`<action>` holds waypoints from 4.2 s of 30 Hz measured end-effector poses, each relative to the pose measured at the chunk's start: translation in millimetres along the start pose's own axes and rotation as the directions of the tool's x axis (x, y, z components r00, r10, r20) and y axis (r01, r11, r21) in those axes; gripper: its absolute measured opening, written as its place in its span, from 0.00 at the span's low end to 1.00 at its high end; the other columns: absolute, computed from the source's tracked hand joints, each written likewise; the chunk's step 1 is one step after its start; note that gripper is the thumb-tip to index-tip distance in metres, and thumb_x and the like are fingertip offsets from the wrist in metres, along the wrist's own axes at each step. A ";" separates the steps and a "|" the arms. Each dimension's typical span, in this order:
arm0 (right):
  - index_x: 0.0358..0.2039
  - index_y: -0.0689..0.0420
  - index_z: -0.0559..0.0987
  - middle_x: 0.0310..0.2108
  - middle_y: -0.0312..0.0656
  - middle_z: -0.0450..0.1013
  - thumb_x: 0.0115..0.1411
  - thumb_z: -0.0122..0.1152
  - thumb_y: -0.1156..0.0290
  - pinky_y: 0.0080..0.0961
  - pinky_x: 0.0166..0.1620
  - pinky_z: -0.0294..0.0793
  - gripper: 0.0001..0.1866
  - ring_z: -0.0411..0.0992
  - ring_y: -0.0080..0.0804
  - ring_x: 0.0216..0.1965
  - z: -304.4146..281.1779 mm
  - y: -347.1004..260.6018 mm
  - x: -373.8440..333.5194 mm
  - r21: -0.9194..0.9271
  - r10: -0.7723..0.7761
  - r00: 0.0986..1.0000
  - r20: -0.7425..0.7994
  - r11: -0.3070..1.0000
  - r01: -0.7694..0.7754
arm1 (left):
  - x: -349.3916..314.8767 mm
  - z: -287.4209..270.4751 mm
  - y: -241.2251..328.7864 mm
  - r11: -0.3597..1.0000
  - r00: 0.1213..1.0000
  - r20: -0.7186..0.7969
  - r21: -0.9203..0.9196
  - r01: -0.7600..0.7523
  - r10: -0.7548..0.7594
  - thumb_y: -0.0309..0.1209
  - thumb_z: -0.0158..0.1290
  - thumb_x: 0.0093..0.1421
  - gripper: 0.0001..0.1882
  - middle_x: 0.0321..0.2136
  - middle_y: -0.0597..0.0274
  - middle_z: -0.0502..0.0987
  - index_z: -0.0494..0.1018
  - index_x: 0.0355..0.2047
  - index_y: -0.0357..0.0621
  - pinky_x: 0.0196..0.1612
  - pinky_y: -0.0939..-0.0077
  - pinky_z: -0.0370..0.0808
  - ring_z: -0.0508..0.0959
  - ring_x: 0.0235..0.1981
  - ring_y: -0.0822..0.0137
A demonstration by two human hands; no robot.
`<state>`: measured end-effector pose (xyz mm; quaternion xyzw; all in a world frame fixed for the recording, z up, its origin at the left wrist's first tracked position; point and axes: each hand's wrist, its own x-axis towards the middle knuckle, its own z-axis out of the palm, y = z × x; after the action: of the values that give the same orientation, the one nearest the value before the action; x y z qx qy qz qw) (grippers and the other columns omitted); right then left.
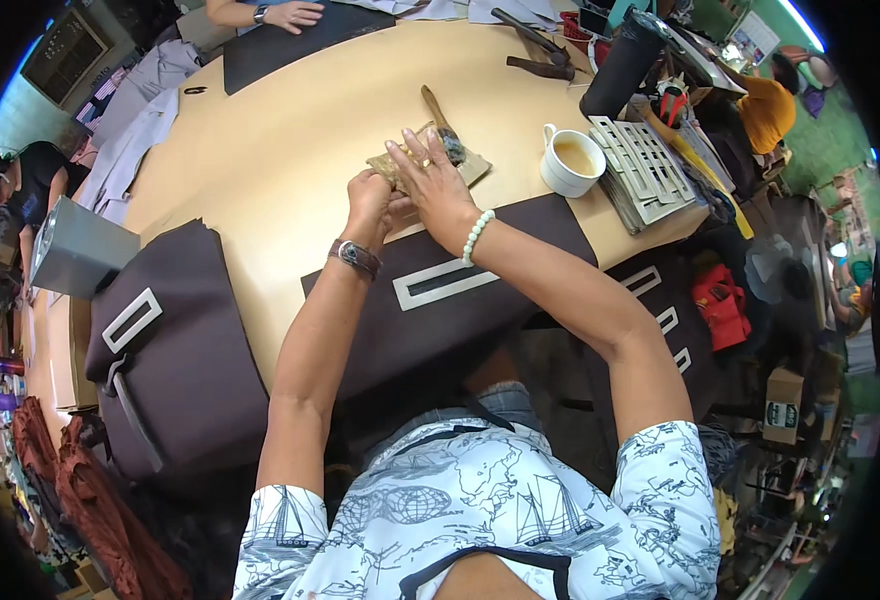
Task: The person assembles leather bag components by hand. The person aligns a leather panel with a pre-cut rectangular window over another leather piece, presses them together to secure an adhesive bond, and repeats this process with several panels at a workshop table.
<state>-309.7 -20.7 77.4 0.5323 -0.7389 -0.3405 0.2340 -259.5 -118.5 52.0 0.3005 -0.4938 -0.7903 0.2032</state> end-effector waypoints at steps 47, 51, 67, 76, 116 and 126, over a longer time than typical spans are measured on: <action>0.59 0.62 0.57 0.56 0.44 0.59 0.54 0.35 0.89 0.29 0.52 0.66 0.29 0.68 0.34 0.49 86.3 8.1 -124.3 0.778 0.735 0.524 0.430 -0.596 0.199 | 124.9 162.4 -29.5 0.989 0.986 0.105 0.080 0.125 -0.133 0.26 0.39 0.63 0.21 0.46 0.50 0.71 0.57 0.57 0.38 0.35 0.73 0.78 0.76 0.43 0.62; 0.60 0.62 0.55 0.58 0.45 0.58 0.57 0.38 0.84 0.28 0.53 0.64 0.28 0.66 0.36 0.51 87.8 9.7 -124.0 0.774 0.729 0.552 0.404 -0.595 0.218 | 71.5 132.7 -32.4 0.797 0.942 0.172 0.502 -0.336 0.289 0.35 0.42 0.63 0.27 0.52 0.44 0.65 0.52 0.59 0.31 0.49 0.66 0.68 0.68 0.53 0.56; 0.63 0.61 0.47 0.66 0.47 0.37 0.59 0.17 0.35 0.33 0.65 0.35 0.45 0.32 0.38 0.67 -40.2 -47.5 -132.1 0.402 0.328 0.942 -0.077 -0.854 0.330 | -144.4 29.6 13.2 0.448 0.662 0.449 0.497 -0.744 0.601 0.47 0.29 0.65 0.33 0.64 0.48 0.41 0.44 0.62 0.35 0.64 0.58 0.34 0.37 0.66 0.52; 0.57 0.61 0.63 0.64 0.45 0.47 0.56 0.13 0.31 0.40 0.63 0.38 0.50 0.47 0.41 0.64 -22.9 -23.2 -164.7 0.249 0.299 0.945 0.134 -0.933 0.260 | -149.9 -67.9 0.6 0.556 0.808 -0.059 0.755 -0.349 0.587 0.38 0.36 0.66 0.28 0.63 0.47 0.47 0.49 0.61 0.33 0.65 0.67 0.38 0.42 0.65 0.53; 0.64 0.53 0.50 0.65 0.55 0.39 0.45 0.51 0.85 0.36 0.61 0.50 0.44 0.45 0.53 0.64 -60.8 -60.8 -153.5 0.851 0.383 0.923 -0.043 -0.469 0.235 | -177.5 0.0 -18.3 0.959 0.965 -0.053 -0.112 -0.260 0.256 0.30 0.54 0.57 0.09 0.27 0.64 0.78 0.77 0.32 0.36 0.30 0.83 0.73 0.75 0.25 0.77; 0.64 0.55 0.49 0.65 0.46 0.41 0.44 0.50 0.84 0.35 0.62 0.47 0.44 0.48 0.43 0.64 -66.7 -46.9 -153.1 0.534 0.205 0.978 0.022 -0.830 0.162 | -170.5 -3.2 -1.1 0.851 0.875 -0.078 0.288 -0.439 0.478 0.31 0.46 0.62 0.14 0.18 0.64 0.71 0.65 0.21 0.39 0.24 0.80 0.71 0.72 0.19 0.74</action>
<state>-183.5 97.7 88.6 0.3739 -0.5274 0.6727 -0.3598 -131.7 -14.8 96.7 0.2550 -0.6347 -0.6224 0.3805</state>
